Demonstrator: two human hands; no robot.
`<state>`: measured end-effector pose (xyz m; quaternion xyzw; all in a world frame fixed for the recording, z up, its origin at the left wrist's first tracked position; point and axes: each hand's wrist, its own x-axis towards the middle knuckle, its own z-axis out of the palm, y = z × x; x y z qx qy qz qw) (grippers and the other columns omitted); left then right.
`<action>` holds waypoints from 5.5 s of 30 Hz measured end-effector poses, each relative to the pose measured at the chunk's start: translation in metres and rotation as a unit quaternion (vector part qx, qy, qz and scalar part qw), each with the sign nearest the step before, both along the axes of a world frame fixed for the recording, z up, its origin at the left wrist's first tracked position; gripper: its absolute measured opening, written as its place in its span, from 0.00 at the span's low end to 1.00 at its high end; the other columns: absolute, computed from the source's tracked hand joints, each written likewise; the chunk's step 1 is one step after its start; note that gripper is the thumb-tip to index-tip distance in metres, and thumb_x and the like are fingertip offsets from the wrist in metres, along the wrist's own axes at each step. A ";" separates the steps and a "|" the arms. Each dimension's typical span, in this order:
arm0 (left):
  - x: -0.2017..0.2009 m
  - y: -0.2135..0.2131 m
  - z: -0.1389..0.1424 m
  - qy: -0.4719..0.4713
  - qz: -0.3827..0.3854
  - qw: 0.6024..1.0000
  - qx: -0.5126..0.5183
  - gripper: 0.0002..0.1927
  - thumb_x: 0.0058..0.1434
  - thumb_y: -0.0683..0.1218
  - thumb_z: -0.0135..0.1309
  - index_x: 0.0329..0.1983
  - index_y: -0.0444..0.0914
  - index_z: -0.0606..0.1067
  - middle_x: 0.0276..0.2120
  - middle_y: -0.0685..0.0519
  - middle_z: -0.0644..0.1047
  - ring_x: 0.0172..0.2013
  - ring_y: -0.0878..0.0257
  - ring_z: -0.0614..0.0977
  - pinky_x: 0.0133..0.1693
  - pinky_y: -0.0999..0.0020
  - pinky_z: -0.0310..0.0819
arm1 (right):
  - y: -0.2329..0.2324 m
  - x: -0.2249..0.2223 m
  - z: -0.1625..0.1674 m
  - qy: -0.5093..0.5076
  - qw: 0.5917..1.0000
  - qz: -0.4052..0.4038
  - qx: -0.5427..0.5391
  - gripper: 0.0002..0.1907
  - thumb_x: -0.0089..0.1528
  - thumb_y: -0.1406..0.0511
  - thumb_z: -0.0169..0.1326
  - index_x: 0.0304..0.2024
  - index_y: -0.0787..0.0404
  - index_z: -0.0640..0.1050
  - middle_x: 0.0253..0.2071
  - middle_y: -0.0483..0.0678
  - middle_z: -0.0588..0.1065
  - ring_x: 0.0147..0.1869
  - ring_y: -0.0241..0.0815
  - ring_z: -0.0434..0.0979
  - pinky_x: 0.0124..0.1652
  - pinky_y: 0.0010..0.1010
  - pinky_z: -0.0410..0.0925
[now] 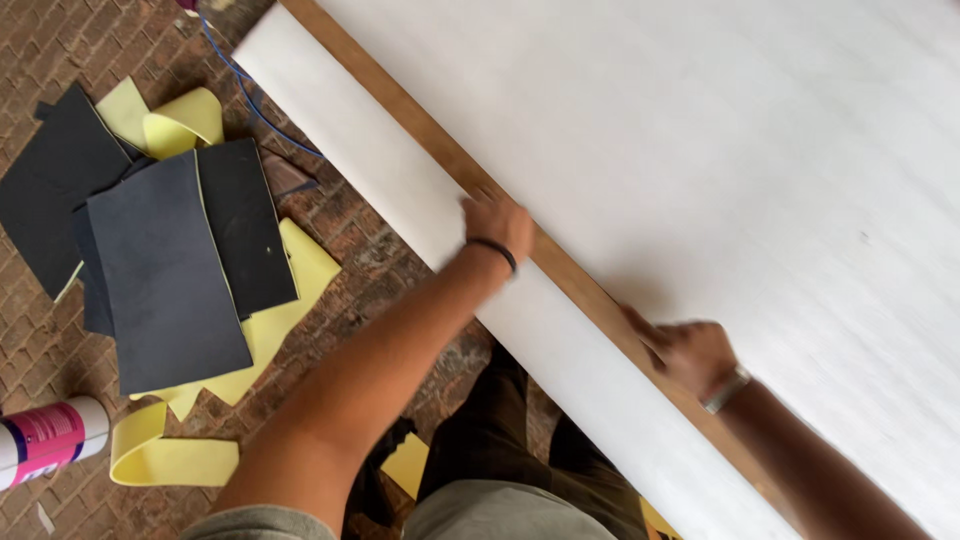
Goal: The person carries a hand saw across the workshop, then measures a large white foam sheet on the work table using a tape measure and a steel ruler. They position a long wooden straightedge along the foam, re-measure with the tape measure, and align the straightedge to mark the sheet for cutting.
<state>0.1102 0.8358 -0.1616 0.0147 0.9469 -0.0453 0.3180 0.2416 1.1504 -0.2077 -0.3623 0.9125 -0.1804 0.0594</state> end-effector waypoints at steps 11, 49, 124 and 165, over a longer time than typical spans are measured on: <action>0.105 0.143 0.022 -0.029 0.037 0.998 -0.034 0.77 0.43 0.77 0.64 0.74 0.21 0.43 0.71 0.18 0.42 0.72 0.26 0.45 0.62 0.41 0.67 | 0.142 0.125 0.012 -0.003 1.000 0.001 0.025 0.31 0.59 0.65 0.56 0.67 0.53 0.70 0.12 0.38 0.69 0.12 0.31 0.62 0.13 0.25 0.61; 0.138 0.280 0.030 0.260 -0.410 0.856 0.180 0.19 0.67 0.36 0.47 0.61 0.36 0.74 0.56 0.49 0.76 0.59 0.56 0.75 0.63 0.54 0.63 | 0.278 0.326 0.074 0.060 0.809 -0.560 -0.165 0.21 0.72 0.62 0.57 0.66 0.62 0.74 0.19 0.40 0.72 0.20 0.30 0.70 0.22 0.24 0.63; -0.108 -0.244 0.056 -0.199 -0.257 0.754 0.572 0.26 0.64 0.51 0.43 0.64 0.38 0.70 0.30 0.46 0.80 0.32 0.56 0.82 0.37 0.58 0.77 | -0.471 -0.080 0.083 -0.309 0.345 -0.692 -0.553 0.21 0.65 0.55 0.62 0.44 0.70 0.82 0.24 0.47 0.71 0.19 0.30 0.59 0.21 0.25 0.58; -0.170 -0.330 -0.008 0.006 -0.185 0.943 0.277 0.05 0.58 0.52 0.63 0.34 0.50 0.86 0.37 0.52 0.83 0.42 0.54 0.82 0.45 0.56 0.79 | -0.429 -0.129 0.064 -0.296 0.675 -0.653 -0.176 0.14 0.63 0.55 0.60 0.40 0.59 0.84 0.28 0.47 0.82 0.31 0.38 0.82 0.36 0.35 0.74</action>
